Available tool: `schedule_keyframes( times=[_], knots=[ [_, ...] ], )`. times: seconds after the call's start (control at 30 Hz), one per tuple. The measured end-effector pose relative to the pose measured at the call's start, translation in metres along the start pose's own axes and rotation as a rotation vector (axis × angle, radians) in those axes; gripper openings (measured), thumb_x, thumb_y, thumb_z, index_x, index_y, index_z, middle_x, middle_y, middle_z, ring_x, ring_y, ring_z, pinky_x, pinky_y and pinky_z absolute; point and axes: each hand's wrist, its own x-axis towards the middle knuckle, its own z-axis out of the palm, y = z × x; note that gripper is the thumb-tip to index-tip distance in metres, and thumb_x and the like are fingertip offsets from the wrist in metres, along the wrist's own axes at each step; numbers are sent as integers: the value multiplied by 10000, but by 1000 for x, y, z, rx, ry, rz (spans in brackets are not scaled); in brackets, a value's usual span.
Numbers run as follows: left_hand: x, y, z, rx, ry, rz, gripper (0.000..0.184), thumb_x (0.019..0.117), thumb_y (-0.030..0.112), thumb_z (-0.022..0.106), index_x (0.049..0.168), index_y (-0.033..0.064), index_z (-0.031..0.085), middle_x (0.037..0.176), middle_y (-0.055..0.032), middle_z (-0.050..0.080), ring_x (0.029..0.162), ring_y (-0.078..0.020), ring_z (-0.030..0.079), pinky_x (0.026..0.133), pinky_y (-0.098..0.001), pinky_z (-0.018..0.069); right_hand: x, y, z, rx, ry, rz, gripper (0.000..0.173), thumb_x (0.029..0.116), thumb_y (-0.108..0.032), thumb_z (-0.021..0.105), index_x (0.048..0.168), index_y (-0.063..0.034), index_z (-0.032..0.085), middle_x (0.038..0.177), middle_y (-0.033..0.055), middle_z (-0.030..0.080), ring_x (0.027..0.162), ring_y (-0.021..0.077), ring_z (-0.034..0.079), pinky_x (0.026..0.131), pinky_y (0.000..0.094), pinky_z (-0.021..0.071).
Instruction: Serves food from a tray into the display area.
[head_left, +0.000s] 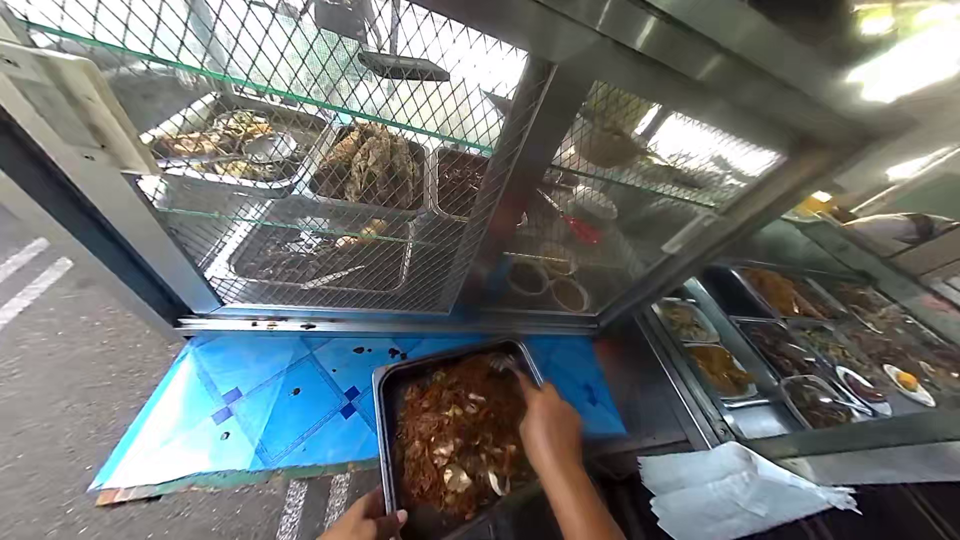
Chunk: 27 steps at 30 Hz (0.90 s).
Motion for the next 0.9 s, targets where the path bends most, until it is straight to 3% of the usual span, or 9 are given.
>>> schedule_keyframes(
  times=[0.1, 0.2, 0.33, 0.43, 0.6, 0.77, 0.9],
  knots=[
    [-3, 6, 2, -19, -5, -18, 325, 1052, 101, 522, 1363, 33, 455, 1124, -118, 687, 958, -226, 719, 849, -448, 614, 26, -5, 27, 28, -40, 48, 592, 976, -69, 510, 1530, -278, 513, 1376, 163, 625, 1046, 352, 708, 870, 531, 579],
    [-5, 10, 0, -35, -36, -17, 316, 1047, 81, 522, 1354, 32, 464, 1122, -119, 701, 973, -236, 724, 870, -451, 613, 7, -6, 42, 64, -121, 27, 637, 965, -40, 512, 1558, -269, 472, 1411, 167, 604, 1129, 365, 680, 928, 549, 559],
    [-4, 12, -2, -54, -29, -4, 313, 1044, 54, 509, 1353, 25, 466, 1120, -120, 701, 958, -231, 725, 851, -434, 615, -52, 2, 18, 60, -67, 84, 612, 952, -60, 554, 1525, -274, 527, 1330, 159, 658, 1028, 338, 715, 866, 523, 577],
    [-5, 21, -5, -55, -40, -29, 284, 1052, 52, 501, 1334, 26, 483, 1093, -116, 711, 932, -227, 734, 838, -421, 624, -68, 4, 15, 67, 10, 196, 608, 968, -66, 545, 1535, -283, 514, 1326, 153, 649, 945, 310, 728, 818, 487, 591],
    [-1, 28, -13, -24, -51, -59, 262, 1040, 41, 507, 1301, 24, 499, 1039, -121, 717, 859, -232, 736, 778, -417, 628, -77, -15, 28, 80, 146, 98, 618, 941, -33, 555, 1486, -324, 574, 1223, 151, 691, 849, 306, 731, 736, 477, 597],
    [1, 33, -19, -24, -107, -83, 288, 1030, 23, 514, 1316, 33, 485, 1051, -137, 719, 866, -250, 740, 790, -437, 629, -85, -12, 45, 39, -22, 131, 603, 964, -52, 529, 1501, -327, 553, 1308, 160, 670, 961, 338, 729, 811, 511, 589],
    [4, 35, -25, -4, -115, -79, 315, 1035, 36, 514, 1348, 32, 475, 1050, -141, 715, 857, -253, 737, 782, -431, 628, -100, -14, 14, 38, -19, 185, 602, 951, -53, 536, 1480, -337, 575, 1267, 138, 679, 939, 321, 723, 791, 506, 586]
  ],
)
